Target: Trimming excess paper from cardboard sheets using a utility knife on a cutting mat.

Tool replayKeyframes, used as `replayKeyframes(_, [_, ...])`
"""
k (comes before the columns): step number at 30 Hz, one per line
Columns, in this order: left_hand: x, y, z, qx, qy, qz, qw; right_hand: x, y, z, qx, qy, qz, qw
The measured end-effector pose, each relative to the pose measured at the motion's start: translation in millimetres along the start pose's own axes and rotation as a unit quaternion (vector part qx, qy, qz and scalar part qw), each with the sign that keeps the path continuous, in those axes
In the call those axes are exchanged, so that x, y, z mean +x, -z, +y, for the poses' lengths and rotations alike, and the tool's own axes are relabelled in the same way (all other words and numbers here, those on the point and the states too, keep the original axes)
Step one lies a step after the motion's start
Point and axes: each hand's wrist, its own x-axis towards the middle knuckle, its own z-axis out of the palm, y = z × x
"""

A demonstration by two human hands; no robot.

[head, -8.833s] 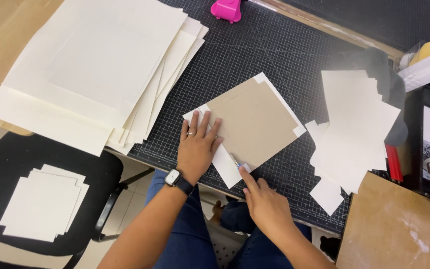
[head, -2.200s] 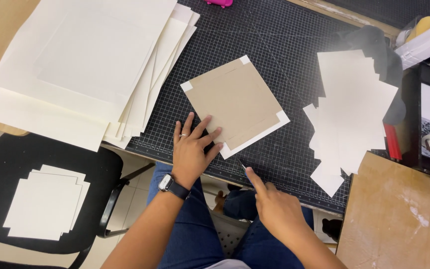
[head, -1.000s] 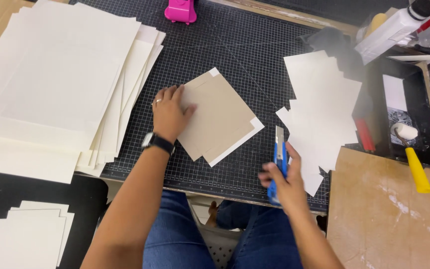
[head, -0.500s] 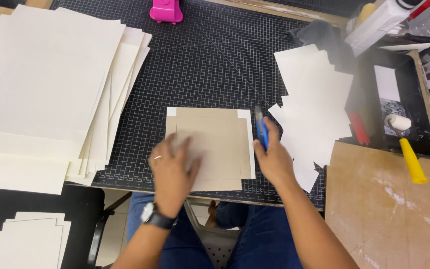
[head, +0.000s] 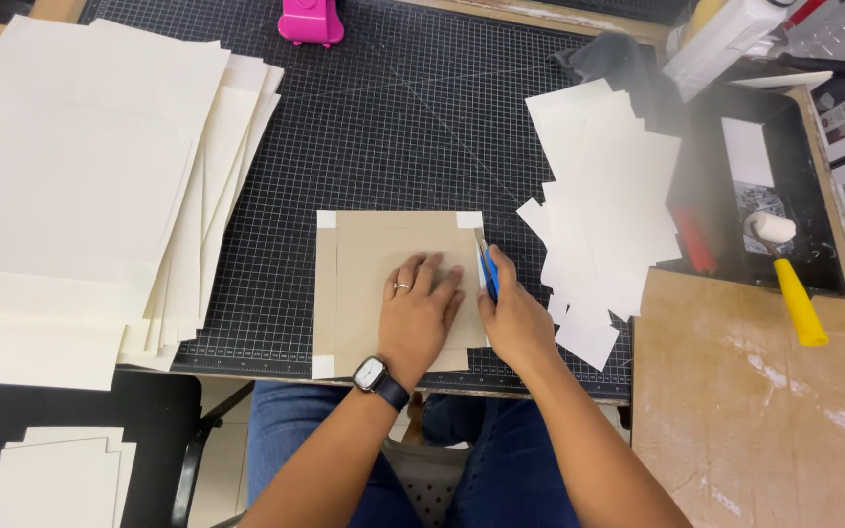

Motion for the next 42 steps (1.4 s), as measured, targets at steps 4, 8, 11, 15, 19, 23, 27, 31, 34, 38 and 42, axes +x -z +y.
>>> replayKeyframes(4, [0, 2, 0, 0.006, -0.005, 0.0, 1.0, -5, 0, -6, 0.006, -0.014, -0.006, 1.0])
replayKeyframes(8, [-2, 5, 1, -0.002, 0.0, -0.003, 1.0, -12, 6, -13, 0.02, -0.025, -0.014, 0.999])
replayKeyframes(11, [-2, 5, 1, -0.007, -0.001, 0.0, 1.0, -9, 4, -12, 0.012, -0.019, -0.004, 1.0])
replayKeyframes(15, [-3, 4, 0, -0.017, 0.0, -0.008, 1.0, -6, 3, -11, -0.01, -0.009, -0.011, 1.0])
replayKeyframes(19, [-4, 8, 0, -0.027, -0.002, -0.023, 0.999, -3, 3, -9, -0.038, 0.006, -0.022, 0.999])
replayKeyframes(23, [-6, 11, 2, -0.029, -0.004, -0.04, 0.999, -3, 6, -5, -0.062, 0.01, -0.037, 0.997])
replayKeyframes(27, [-3, 10, 1, -0.026, 0.001, -0.053, 0.998, -10, 8, -5, -0.054, 0.031, -0.033, 0.998])
replayKeyframes(31, [-5, 10, 1, -0.019, 0.001, -0.06, 0.998, -28, 3, -3, -0.059, 0.03, -0.041, 0.997])
replayKeyframes(34, [-2, 12, 2, -0.01, -0.002, -0.058, 0.998, -45, 0, 0, -0.043, 0.039, -0.033, 0.998])
replayKeyframes(38, [-4, 11, 3, -0.011, 0.004, -0.063, 0.998, -68, -7, 13, -0.033, 0.037, -0.05, 0.998])
replayKeyframes(42, [-3, 13, 4, -0.01, 0.008, -0.065, 0.998, -89, -11, 20, -0.036, 0.035, -0.065, 0.997])
